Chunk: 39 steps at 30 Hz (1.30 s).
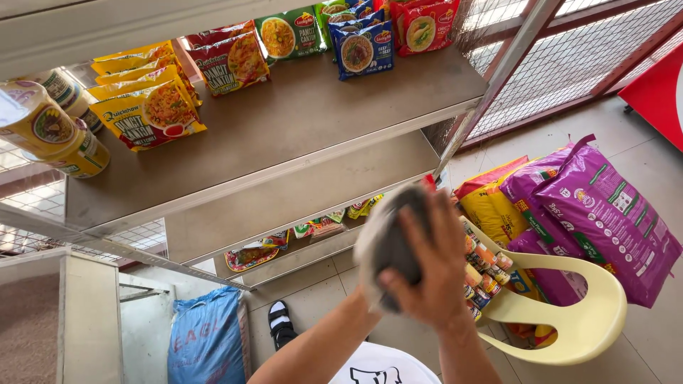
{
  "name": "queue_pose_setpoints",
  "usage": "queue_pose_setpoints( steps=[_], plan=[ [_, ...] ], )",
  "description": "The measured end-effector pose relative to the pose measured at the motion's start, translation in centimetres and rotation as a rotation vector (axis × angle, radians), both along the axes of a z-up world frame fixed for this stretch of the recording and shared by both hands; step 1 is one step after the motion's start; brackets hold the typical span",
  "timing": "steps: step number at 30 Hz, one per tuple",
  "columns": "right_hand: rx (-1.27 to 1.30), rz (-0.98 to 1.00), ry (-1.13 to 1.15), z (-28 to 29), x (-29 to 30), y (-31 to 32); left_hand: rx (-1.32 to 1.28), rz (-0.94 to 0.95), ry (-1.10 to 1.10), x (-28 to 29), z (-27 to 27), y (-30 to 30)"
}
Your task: Cleaning and wiping down various grocery items including instant noodles and canned sardines using a cloth.
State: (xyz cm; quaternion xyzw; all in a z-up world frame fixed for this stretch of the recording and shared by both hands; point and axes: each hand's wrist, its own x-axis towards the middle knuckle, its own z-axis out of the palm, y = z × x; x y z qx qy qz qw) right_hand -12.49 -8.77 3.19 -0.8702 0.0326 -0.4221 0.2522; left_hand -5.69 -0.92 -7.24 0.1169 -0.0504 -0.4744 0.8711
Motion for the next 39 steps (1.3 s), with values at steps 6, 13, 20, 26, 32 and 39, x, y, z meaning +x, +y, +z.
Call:
queue_pose_setpoints(
  steps=[6, 13, 20, 26, 32, 39],
  plan=[
    [-0.211, 0.005, 0.119, -2.7, -1.2, -0.5, -0.428, -0.09, 0.059, 2.2, 1.2, 1.2],
    [0.178, -0.18, 0.084, -3.0, -0.3, -3.9, -0.029, -0.133, 0.119, -0.9, -1.6, -0.6],
    [-0.202, 0.012, 0.036, -0.4, -0.5, 1.3, 0.076, 0.456, -0.857, 1.9, 3.4, 0.5],
    [0.031, -0.065, 0.12, -4.2, -0.9, -2.5, -0.145, -0.208, 0.259, 2.0, 3.5, 0.5],
    [0.029, -0.151, 0.107, -1.4, -0.3, -2.3, 0.153, -0.179, 0.021, -1.1, -1.7, -1.4],
    [-0.177, 0.003, 0.065, -3.1, -1.1, -0.4, 0.06, -0.093, 0.04, 1.5, 2.2, 0.0]
  ],
)
